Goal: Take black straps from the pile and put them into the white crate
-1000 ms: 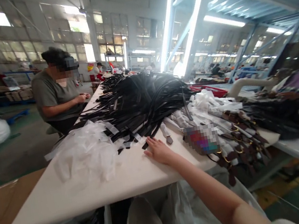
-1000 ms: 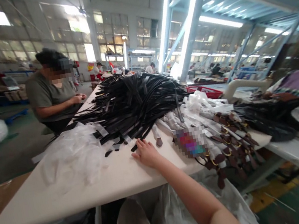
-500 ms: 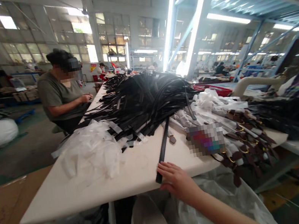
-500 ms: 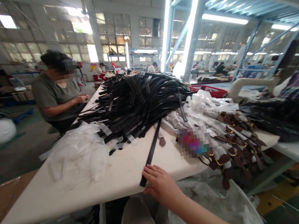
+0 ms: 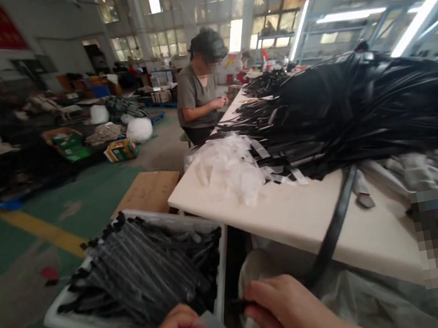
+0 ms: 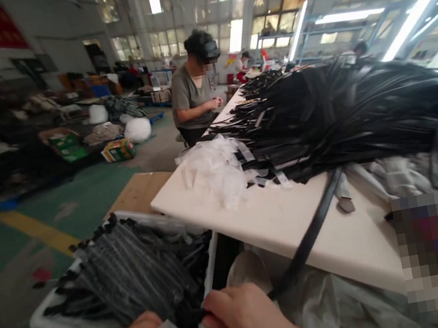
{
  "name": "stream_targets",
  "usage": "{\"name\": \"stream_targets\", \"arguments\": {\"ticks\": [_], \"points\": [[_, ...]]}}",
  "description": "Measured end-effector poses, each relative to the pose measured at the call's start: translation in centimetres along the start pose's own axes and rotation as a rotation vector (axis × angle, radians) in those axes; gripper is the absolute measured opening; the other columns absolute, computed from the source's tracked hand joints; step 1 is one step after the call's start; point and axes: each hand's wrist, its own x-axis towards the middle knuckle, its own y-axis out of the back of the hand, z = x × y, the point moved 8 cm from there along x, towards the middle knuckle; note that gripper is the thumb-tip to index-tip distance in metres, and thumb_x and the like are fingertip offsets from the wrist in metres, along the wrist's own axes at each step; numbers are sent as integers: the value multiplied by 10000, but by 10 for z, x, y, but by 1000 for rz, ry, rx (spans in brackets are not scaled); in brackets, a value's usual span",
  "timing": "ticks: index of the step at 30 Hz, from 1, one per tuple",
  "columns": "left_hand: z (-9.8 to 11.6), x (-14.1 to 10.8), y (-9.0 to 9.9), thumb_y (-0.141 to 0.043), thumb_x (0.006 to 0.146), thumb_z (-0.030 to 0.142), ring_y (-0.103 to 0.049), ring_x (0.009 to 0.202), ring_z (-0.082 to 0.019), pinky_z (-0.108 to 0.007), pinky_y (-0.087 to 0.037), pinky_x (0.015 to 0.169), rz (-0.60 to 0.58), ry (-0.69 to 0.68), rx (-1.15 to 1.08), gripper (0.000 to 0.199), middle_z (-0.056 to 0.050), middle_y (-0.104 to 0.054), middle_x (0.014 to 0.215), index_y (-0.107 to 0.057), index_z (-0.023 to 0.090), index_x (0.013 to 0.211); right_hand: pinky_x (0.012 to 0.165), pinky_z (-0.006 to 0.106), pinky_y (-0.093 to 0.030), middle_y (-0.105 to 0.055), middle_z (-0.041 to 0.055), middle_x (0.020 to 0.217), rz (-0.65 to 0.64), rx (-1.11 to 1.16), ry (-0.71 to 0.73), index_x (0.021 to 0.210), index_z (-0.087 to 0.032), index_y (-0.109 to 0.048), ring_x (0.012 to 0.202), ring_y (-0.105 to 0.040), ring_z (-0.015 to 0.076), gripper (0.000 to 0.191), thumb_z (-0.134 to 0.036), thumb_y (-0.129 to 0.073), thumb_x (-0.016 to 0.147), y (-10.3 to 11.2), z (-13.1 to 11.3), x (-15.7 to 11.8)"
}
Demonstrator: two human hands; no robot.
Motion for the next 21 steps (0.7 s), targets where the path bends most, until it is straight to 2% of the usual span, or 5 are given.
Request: {"name": "stream_targets", "arguments": {"ticks": [3, 7, 13, 17, 21], "points": [[-3, -1, 2, -803, 705, 555, -516, 596, -125, -204, -413, 568, -8, 9, -9, 411, 20, -553, 630, -679, 182, 584, 540, 257, -314, -689, 40, 697, -160, 25, -102, 799, -187, -582, 625, -660, 166, 154, -206, -492, 922, -13, 4, 13], [-6, -4, 6, -799, 723, 519, -527, 625, -142, -223, -418, 591, -47, 33, 11, 376, 10, -566, 657, -688, 176, 617, 558, 269, -289, -686, 43, 722, -250, 4, -99, 808, -191, -569, 642, -640, 165, 162, -221, -479, 939, -22, 2, 20], [-16, -7, 8, -805, 678, 598, -505, 620, -128, -207, -403, 587, 50, 180, -87, 427, 21, -603, 655, -709, 184, 726, 579, 278, -291, -684, 35, 758, -258, -39, -54, 834, -198, -556, 652, -615, 155, 165, -222, -455, 963, -27, -2, 23], [-37, -13, 5, -828, 594, 657, -603, 819, -188, -225, -463, 666, 120, 381, -185, 602, -36, -725, 919, -734, 221, 999, 574, 280, -291, -681, 40, 756, -251, -62, -85, 847, -196, -559, 670, -629, 164, 175, -223, -439, 971, -29, 4, 24], [-40, -11, 6, -801, 623, 665, -430, 595, -116, -196, -345, 526, 120, 375, -133, 518, 27, -571, 675, -728, 186, 806, 572, 287, -282, -687, 37, 759, -256, -96, -99, 853, -196, -562, 669, -639, 167, 161, -204, -446, 964, -30, 8, 24]]}}
